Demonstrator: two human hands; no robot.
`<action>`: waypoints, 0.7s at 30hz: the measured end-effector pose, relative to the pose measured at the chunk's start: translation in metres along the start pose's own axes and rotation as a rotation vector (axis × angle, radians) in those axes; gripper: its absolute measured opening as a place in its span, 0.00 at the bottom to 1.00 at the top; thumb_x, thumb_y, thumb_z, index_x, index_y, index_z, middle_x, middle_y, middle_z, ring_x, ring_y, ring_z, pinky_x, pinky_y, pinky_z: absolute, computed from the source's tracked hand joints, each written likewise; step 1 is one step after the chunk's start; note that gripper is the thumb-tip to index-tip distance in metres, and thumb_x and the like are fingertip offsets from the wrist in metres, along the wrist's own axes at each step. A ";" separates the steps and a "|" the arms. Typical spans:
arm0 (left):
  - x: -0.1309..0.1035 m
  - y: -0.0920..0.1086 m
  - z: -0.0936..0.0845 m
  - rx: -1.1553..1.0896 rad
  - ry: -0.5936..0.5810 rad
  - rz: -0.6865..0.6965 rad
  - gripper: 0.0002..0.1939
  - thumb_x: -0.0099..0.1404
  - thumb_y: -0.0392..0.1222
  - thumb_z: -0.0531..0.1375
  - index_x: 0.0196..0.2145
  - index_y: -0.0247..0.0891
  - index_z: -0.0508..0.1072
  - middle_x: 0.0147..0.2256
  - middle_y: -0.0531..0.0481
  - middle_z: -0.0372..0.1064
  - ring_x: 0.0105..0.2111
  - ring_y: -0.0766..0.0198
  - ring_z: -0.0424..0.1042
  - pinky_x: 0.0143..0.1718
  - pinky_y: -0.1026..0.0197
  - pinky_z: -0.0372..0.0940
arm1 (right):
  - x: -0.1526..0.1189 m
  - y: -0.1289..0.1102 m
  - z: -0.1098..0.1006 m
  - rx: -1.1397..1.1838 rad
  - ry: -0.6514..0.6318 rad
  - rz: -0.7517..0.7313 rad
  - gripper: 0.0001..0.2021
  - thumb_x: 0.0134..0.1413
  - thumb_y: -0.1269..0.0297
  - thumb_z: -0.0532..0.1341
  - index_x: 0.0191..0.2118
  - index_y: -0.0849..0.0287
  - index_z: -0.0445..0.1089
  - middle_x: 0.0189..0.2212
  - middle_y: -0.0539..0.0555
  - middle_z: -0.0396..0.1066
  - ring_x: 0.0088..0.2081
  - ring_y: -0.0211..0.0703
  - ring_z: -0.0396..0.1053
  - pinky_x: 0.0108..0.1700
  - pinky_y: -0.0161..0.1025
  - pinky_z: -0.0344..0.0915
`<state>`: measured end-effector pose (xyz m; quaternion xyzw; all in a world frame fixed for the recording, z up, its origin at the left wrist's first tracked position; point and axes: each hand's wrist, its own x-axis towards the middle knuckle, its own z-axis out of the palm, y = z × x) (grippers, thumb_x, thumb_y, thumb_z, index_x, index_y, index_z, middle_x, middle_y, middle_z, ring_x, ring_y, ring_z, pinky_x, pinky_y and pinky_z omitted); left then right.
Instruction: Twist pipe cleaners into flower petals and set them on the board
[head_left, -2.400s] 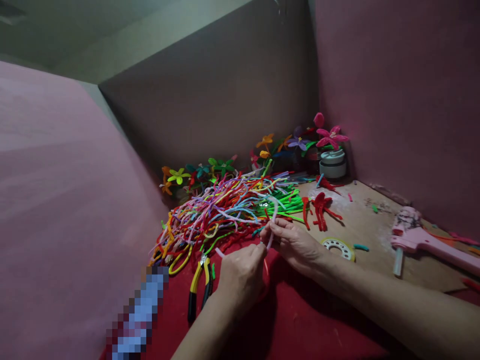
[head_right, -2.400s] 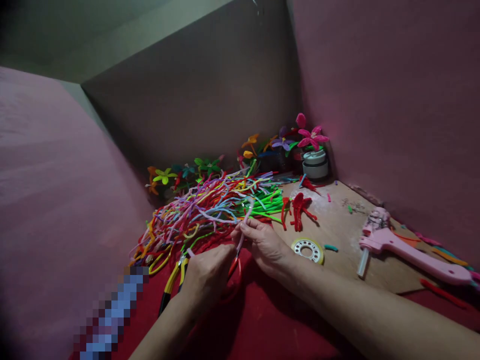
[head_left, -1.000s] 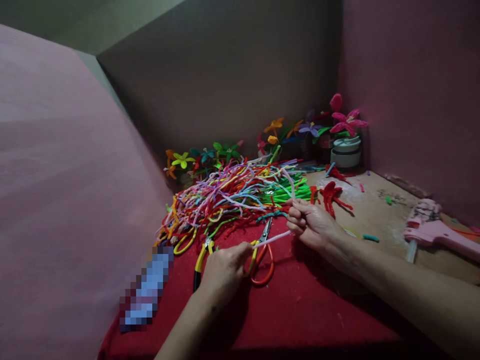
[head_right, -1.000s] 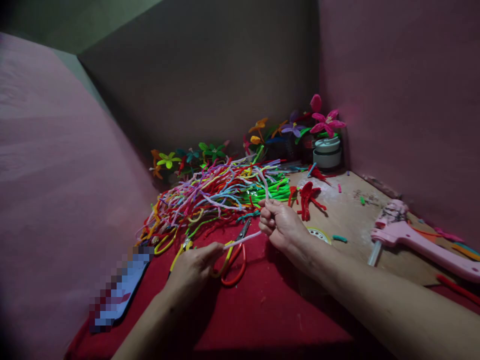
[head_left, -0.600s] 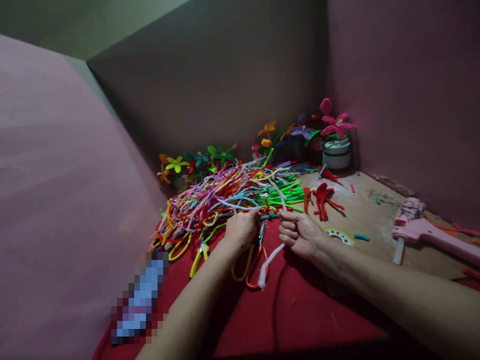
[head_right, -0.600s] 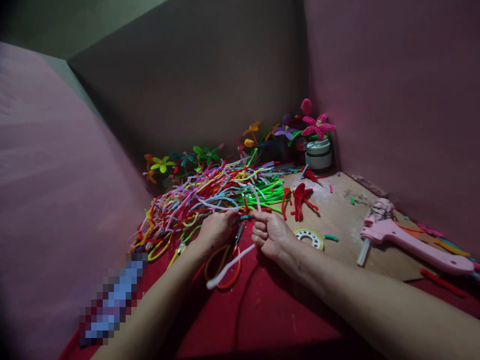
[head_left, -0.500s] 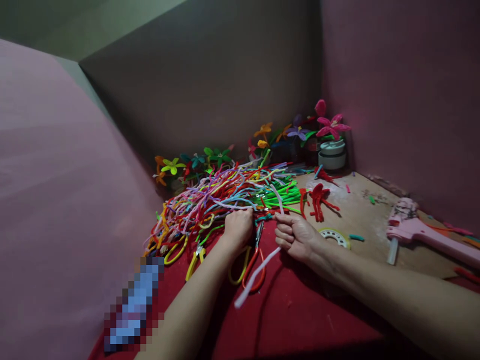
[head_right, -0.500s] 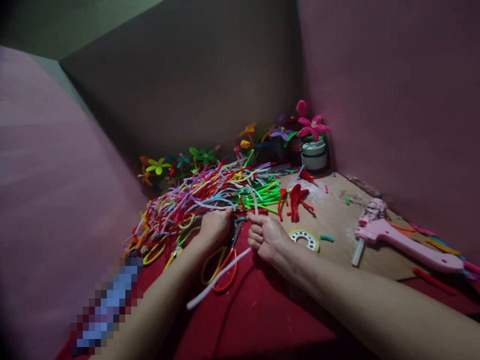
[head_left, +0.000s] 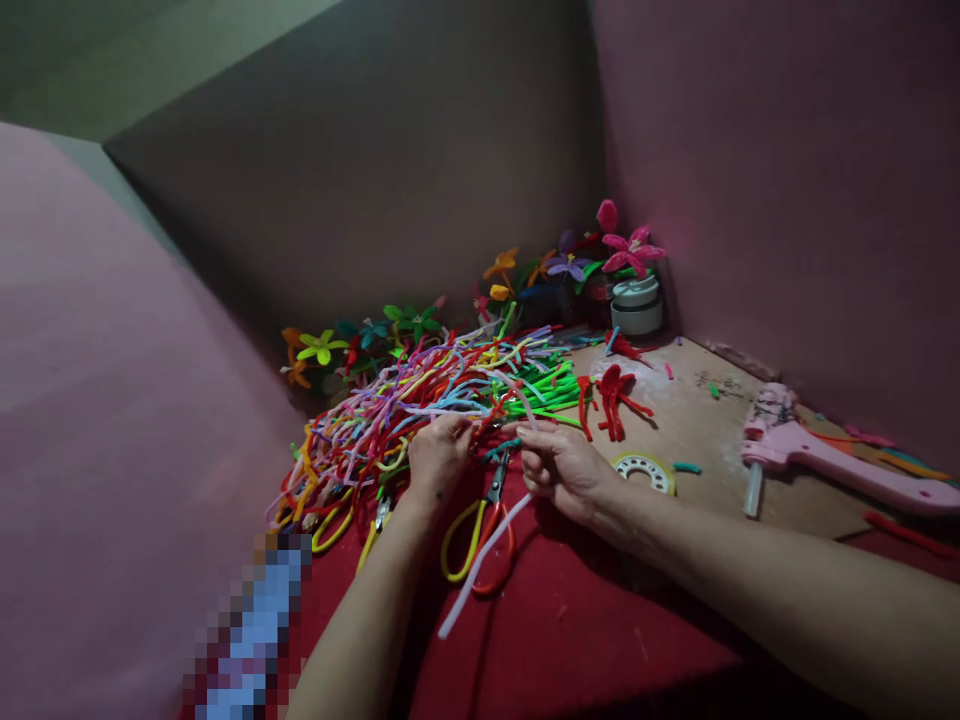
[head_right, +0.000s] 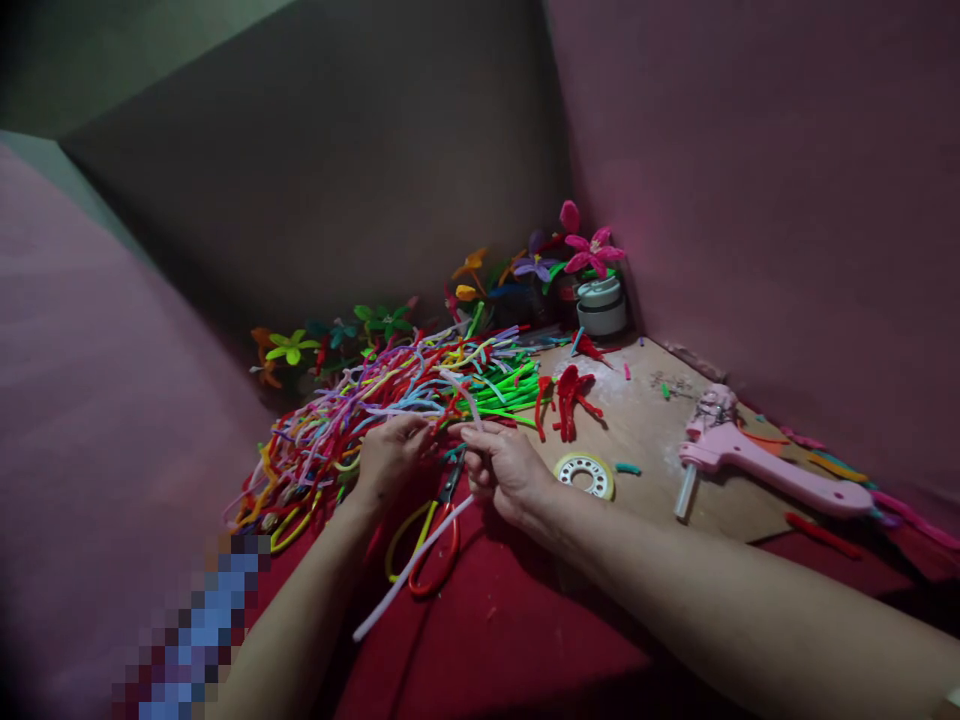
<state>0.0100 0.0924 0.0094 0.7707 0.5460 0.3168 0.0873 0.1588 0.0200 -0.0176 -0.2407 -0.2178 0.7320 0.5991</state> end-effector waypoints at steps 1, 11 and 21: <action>-0.001 0.001 0.000 0.049 0.017 0.006 0.11 0.58 0.44 0.54 0.31 0.38 0.75 0.30 0.47 0.73 0.31 0.63 0.69 0.31 0.64 0.59 | 0.000 0.000 0.001 -0.015 -0.025 -0.023 0.11 0.47 0.68 0.58 0.39 0.63 0.67 0.12 0.44 0.59 0.12 0.27 0.49 0.16 0.29 0.41; -0.005 0.011 -0.002 0.446 -0.025 0.060 0.15 0.62 0.47 0.49 0.33 0.39 0.73 0.30 0.45 0.73 0.31 0.61 0.70 0.30 0.63 0.56 | 0.011 0.001 -0.001 -0.076 0.028 0.117 0.10 0.54 0.70 0.50 0.44 0.60 0.55 0.21 0.53 0.71 0.12 0.31 0.57 0.12 0.26 0.41; -0.010 0.029 -0.006 -0.018 -0.010 0.231 0.10 0.58 0.43 0.55 0.27 0.38 0.74 0.25 0.52 0.72 0.25 0.68 0.68 0.28 0.68 0.59 | 0.009 0.003 0.001 -0.075 -0.030 -0.010 0.16 0.45 0.75 0.56 0.44 0.62 0.61 0.19 0.49 0.67 0.13 0.29 0.57 0.13 0.26 0.42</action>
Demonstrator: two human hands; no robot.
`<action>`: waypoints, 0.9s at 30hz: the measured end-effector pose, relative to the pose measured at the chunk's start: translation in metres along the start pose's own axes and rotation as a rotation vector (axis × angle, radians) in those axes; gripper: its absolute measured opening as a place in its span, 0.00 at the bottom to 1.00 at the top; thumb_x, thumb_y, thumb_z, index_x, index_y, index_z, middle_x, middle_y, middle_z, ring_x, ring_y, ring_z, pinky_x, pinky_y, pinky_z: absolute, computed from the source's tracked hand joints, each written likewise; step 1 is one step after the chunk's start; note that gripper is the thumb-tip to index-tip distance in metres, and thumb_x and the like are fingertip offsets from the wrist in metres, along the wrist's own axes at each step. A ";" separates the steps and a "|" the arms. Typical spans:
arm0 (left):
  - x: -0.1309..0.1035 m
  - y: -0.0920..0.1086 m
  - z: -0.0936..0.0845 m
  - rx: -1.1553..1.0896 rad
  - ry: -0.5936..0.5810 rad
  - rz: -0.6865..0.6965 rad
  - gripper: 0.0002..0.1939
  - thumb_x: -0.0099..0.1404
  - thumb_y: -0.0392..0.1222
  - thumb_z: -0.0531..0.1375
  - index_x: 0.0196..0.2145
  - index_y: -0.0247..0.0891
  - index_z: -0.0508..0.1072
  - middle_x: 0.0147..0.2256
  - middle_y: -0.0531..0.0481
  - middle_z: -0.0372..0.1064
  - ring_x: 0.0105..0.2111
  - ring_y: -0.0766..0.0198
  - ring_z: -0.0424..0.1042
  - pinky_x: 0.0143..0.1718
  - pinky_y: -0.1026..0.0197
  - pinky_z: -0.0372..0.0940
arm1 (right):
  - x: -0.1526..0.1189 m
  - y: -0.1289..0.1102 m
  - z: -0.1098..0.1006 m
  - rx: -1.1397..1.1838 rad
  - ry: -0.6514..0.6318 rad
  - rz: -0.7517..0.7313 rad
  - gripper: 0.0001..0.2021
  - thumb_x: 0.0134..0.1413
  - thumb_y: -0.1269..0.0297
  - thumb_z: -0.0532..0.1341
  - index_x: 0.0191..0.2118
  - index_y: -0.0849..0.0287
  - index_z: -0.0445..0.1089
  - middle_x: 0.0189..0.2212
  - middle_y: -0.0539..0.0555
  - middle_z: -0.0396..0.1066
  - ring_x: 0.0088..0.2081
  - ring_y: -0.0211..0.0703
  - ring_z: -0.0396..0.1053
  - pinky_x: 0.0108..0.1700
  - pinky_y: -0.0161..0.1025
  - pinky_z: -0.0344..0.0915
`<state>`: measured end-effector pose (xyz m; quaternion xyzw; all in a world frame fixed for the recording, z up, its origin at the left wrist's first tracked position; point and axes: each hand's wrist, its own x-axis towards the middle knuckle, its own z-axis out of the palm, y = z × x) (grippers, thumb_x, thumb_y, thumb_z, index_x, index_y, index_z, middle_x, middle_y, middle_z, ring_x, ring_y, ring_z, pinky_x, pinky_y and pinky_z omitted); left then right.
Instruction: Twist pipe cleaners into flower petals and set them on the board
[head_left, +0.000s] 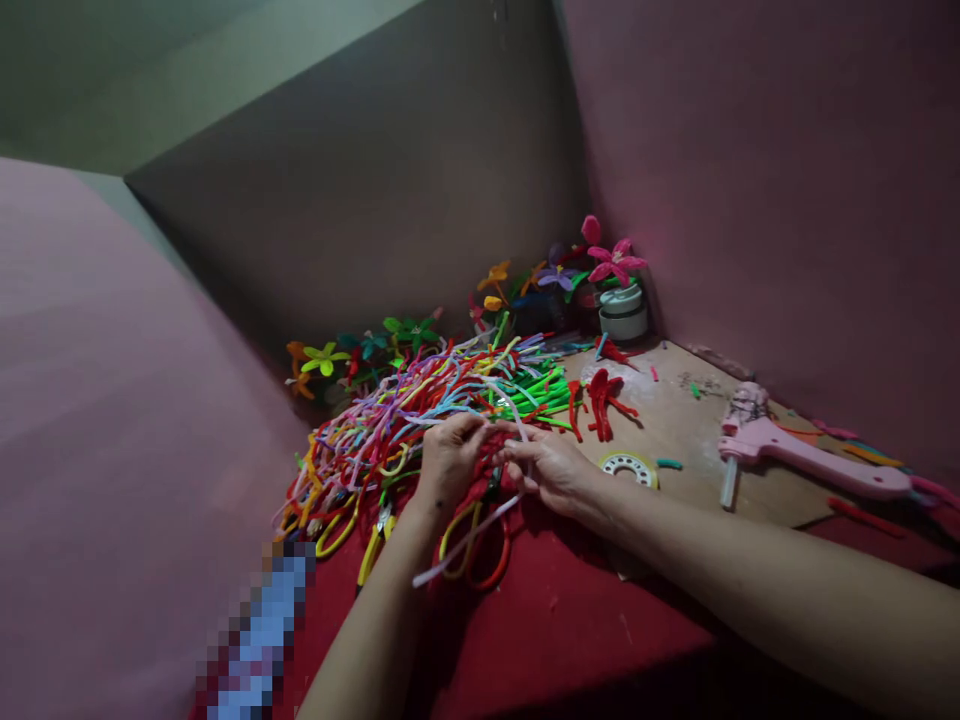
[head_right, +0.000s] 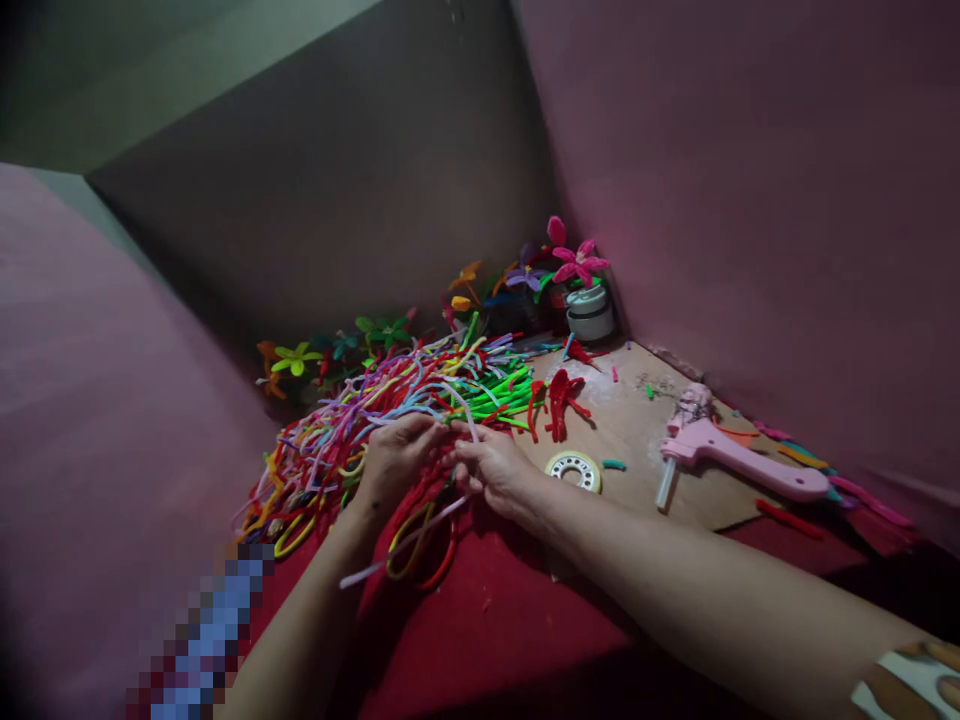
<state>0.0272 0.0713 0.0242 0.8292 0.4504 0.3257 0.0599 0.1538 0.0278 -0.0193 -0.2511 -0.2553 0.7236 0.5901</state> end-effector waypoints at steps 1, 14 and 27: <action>-0.001 0.005 0.001 -0.027 -0.037 0.056 0.09 0.58 0.42 0.56 0.27 0.38 0.74 0.25 0.52 0.71 0.25 0.68 0.67 0.28 0.68 0.59 | 0.001 0.002 0.000 -0.007 -0.023 -0.036 0.17 0.42 0.75 0.57 0.42 0.61 0.63 0.18 0.47 0.66 0.13 0.29 0.57 0.13 0.26 0.42; -0.013 0.026 0.004 -0.542 -0.252 -0.131 0.33 0.52 0.42 0.62 0.55 0.39 0.57 0.40 0.47 0.66 0.40 0.60 0.66 0.40 0.59 0.61 | 0.005 -0.009 0.000 0.030 0.168 -0.316 0.13 0.40 0.56 0.63 0.25 0.63 0.69 0.18 0.47 0.63 0.20 0.31 0.57 0.22 0.31 0.53; -0.028 0.003 0.006 0.645 -0.011 0.210 0.10 0.60 0.32 0.50 0.35 0.36 0.70 0.35 0.43 0.65 0.37 0.56 0.61 0.38 0.56 0.56 | 0.008 -0.039 -0.003 0.272 0.114 -0.235 0.13 0.57 0.65 0.51 0.32 0.64 0.71 0.18 0.52 0.69 0.25 0.38 0.68 0.31 0.37 0.64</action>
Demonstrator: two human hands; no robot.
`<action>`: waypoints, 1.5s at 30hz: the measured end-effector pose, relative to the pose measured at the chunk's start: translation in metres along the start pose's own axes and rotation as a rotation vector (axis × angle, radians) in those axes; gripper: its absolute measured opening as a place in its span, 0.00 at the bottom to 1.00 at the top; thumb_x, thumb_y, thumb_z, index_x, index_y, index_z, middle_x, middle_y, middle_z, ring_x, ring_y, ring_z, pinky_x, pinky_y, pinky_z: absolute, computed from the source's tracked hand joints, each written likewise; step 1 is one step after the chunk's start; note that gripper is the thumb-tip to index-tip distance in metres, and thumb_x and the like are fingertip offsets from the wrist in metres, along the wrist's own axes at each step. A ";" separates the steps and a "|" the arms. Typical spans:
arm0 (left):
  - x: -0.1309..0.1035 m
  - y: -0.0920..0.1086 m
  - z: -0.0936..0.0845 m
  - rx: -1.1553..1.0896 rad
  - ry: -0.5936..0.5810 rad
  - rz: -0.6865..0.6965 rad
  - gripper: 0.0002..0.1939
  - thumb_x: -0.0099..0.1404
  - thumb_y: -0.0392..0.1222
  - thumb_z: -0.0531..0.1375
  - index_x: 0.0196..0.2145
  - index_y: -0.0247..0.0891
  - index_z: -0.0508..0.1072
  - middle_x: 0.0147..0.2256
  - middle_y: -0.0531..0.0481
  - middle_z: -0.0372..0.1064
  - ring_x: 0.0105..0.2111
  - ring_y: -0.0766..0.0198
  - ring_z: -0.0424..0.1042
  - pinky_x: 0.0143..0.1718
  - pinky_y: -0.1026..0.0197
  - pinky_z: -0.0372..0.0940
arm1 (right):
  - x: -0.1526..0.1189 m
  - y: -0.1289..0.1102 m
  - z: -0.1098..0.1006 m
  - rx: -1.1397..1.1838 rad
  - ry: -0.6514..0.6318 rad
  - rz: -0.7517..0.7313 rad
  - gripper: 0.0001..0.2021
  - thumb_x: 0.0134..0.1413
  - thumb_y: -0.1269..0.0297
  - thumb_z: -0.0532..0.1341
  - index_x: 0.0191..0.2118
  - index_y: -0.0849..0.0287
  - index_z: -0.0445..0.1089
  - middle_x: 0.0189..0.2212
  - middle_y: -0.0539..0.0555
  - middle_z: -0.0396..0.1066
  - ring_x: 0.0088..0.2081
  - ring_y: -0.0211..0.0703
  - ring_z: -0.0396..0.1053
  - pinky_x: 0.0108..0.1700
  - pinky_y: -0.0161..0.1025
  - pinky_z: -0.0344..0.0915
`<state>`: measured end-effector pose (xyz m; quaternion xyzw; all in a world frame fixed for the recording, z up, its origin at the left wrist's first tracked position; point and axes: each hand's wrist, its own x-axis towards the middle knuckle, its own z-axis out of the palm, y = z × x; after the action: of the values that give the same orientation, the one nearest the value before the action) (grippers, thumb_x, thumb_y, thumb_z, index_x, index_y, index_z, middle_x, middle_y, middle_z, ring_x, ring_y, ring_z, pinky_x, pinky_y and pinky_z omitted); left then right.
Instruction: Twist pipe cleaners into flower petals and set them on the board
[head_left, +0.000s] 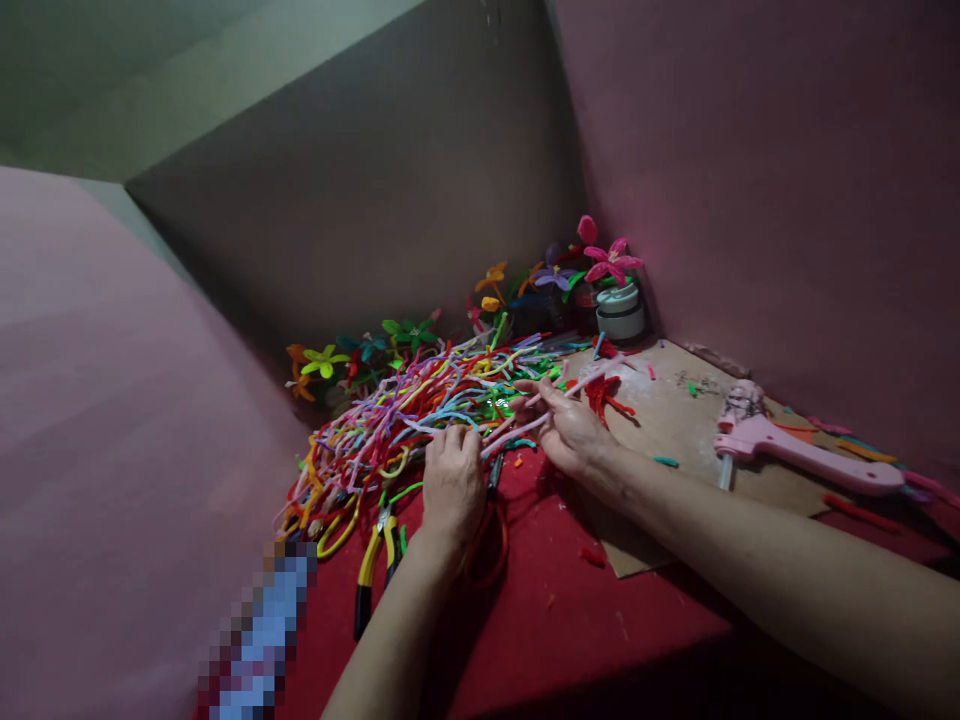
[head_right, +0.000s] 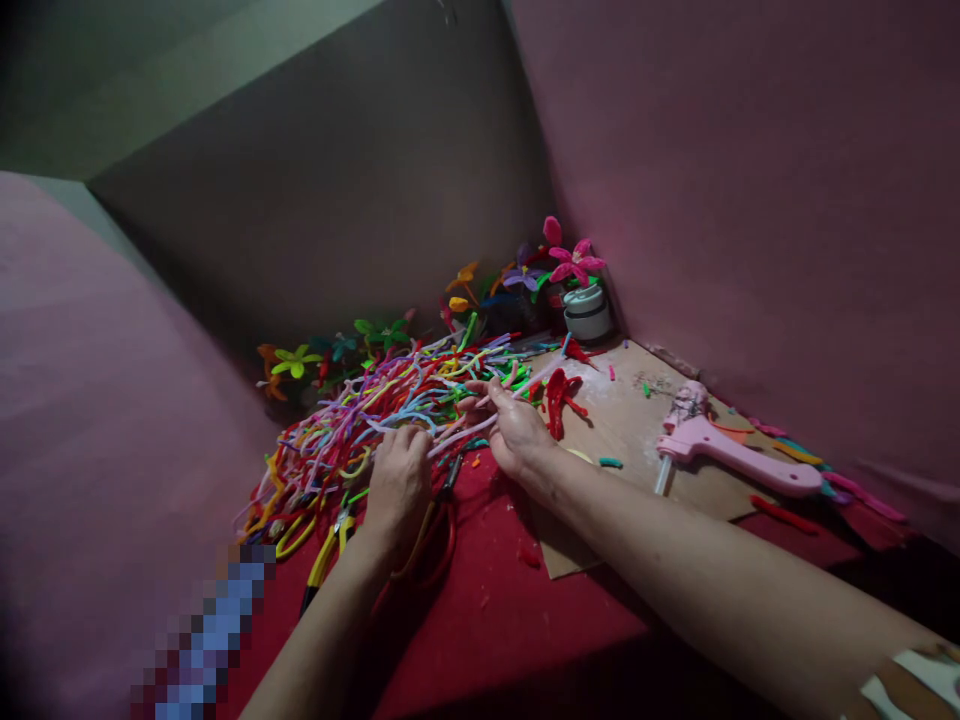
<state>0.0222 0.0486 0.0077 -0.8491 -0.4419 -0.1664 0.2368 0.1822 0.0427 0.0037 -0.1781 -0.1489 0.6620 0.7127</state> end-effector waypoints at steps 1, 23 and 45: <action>-0.002 -0.002 -0.001 0.023 0.017 0.023 0.10 0.61 0.33 0.50 0.35 0.37 0.70 0.34 0.44 0.66 0.36 0.56 0.61 0.37 0.57 0.56 | 0.000 0.000 0.000 0.010 0.007 -0.008 0.13 0.58 0.65 0.50 0.33 0.63 0.71 0.18 0.52 0.70 0.26 0.39 0.69 0.32 0.37 0.64; -0.023 -0.007 -0.014 0.210 0.052 -0.037 0.17 0.66 0.38 0.43 0.44 0.38 0.68 0.33 0.43 0.68 0.34 0.57 0.64 0.35 0.56 0.52 | -0.002 -0.002 -0.001 -0.021 0.040 -0.011 0.13 0.58 0.66 0.49 0.42 0.61 0.68 0.22 0.54 0.72 0.27 0.41 0.70 0.32 0.41 0.67; -0.020 -0.086 0.014 0.254 -0.480 -0.033 0.17 0.61 0.34 0.45 0.33 0.34 0.73 0.31 0.38 0.71 0.34 0.55 0.69 0.40 0.53 0.54 | -0.011 0.016 -0.006 -0.279 0.101 0.261 0.11 0.58 0.68 0.48 0.30 0.67 0.64 0.17 0.58 0.69 0.18 0.39 0.67 0.23 0.36 0.66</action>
<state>-0.0589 0.0853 0.0081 -0.8206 -0.5163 0.0926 0.2271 0.1700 0.0322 -0.0087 -0.3257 -0.1788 0.7121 0.5957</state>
